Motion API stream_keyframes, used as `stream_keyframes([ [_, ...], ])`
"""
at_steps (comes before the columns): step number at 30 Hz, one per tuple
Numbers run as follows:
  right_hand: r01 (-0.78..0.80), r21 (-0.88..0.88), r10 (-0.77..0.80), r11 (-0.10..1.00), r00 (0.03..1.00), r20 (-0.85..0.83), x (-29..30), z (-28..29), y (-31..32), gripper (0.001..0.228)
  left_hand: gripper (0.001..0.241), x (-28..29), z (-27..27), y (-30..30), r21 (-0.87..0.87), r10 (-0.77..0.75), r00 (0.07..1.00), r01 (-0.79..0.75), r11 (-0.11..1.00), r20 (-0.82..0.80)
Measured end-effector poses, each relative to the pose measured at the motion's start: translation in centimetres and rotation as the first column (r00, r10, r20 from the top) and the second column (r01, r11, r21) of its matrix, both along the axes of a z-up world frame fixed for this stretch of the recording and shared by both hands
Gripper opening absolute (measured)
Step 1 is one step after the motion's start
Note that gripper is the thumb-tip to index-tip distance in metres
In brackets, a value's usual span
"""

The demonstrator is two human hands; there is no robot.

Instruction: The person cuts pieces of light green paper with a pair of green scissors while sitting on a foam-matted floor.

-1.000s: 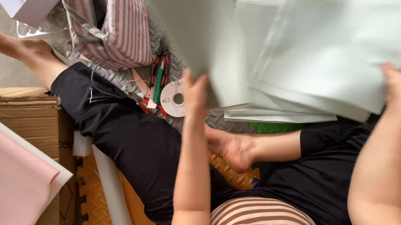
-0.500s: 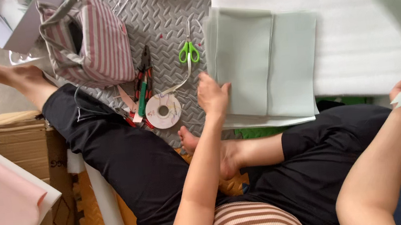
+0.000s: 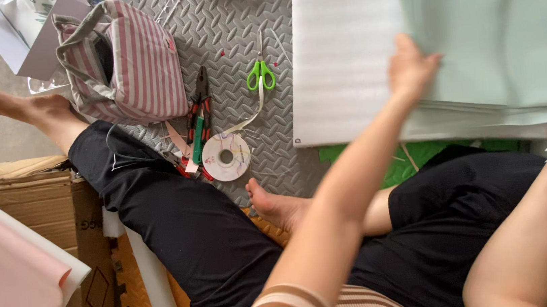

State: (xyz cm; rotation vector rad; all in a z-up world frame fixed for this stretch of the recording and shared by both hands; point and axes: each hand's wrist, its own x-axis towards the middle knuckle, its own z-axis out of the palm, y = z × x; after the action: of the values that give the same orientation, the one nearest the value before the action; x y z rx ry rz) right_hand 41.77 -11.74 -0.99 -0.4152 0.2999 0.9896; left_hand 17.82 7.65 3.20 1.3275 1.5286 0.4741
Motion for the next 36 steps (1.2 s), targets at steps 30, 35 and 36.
stream_keyframes([
  [30,-0.022,-0.769,0.736,0.639,0.307,0.603,-11.4,-3.3,7.9,0.021,0.076,-44.3,1.9,1.5,0.090,-0.075,0.853,0.141,0.986,-0.517],
  [35,0.041,-0.895,0.869,0.444,0.224,0.441,-12.5,-2.7,8.0,0.016,0.035,-48.2,1.6,-0.8,0.063,0.040,0.261,0.079,0.995,-0.964],
  [36,0.044,-0.895,0.867,0.444,0.230,0.442,-12.8,-2.8,8.1,0.016,0.035,-46.1,1.7,-1.1,0.063,0.038,0.262,0.086,0.994,-0.964],
])
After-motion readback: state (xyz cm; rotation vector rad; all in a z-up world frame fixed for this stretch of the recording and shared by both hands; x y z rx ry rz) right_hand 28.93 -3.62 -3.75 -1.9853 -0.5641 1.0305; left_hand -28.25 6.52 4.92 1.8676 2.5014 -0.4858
